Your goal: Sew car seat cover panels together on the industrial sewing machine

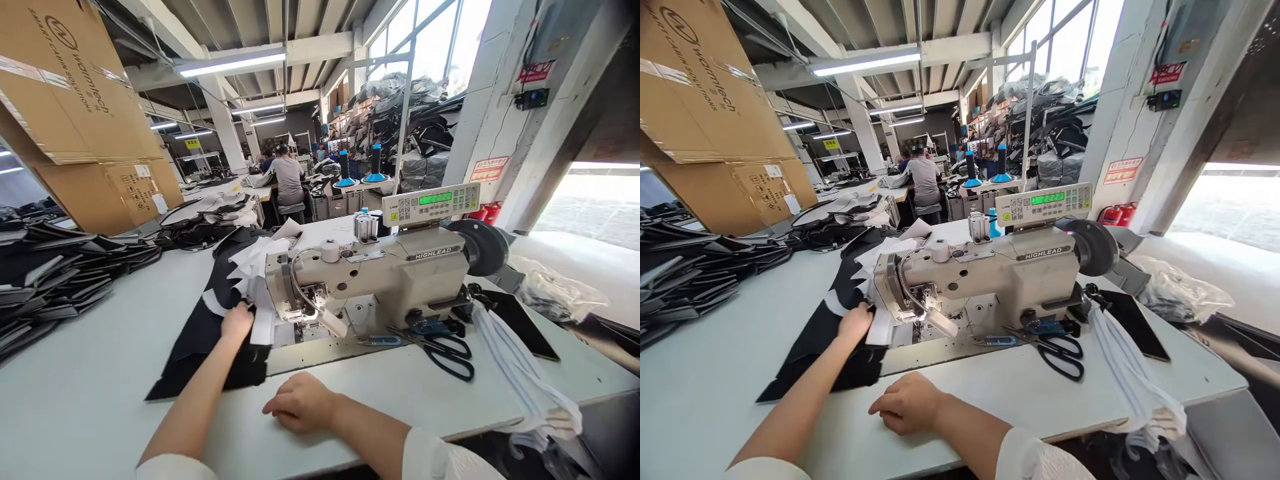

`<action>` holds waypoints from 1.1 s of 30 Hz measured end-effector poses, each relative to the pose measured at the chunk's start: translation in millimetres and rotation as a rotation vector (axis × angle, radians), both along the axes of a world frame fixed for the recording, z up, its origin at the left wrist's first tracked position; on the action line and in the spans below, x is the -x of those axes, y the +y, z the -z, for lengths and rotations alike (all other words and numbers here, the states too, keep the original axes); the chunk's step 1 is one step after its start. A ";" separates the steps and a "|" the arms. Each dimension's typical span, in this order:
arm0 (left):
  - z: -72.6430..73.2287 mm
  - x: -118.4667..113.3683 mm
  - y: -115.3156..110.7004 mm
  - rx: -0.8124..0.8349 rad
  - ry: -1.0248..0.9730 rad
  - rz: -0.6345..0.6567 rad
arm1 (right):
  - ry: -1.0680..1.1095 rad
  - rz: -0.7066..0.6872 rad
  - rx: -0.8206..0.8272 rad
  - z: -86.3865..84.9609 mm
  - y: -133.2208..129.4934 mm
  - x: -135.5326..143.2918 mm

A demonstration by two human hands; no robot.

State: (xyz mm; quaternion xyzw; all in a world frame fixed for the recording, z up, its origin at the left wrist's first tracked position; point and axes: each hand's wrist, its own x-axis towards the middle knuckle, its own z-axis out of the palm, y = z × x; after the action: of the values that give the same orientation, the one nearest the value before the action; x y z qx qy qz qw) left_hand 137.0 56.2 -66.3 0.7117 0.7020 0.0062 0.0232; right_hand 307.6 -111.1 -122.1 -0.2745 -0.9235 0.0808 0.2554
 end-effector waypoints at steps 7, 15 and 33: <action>-12.4 144.6 -102.6 0.126 0.114 -0.069 | -0.086 -0.024 0.064 -11.6 2.3 -10.1; -103.5 227.9 -176.3 0.345 0.093 -0.158 | -0.027 -0.116 0.108 -13.8 10.9 -3.7; -27.7 102.1 -152.6 0.194 0.200 0.653 | -0.041 0.319 0.039 -16.4 28.5 14.3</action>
State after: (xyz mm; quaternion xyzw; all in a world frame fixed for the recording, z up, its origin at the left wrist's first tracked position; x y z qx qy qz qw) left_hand 34.9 -96.4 -38.7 0.8902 0.4335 -0.1382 0.0226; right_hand 293.3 -82.6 -105.7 -0.4241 -0.8715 0.0514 0.2407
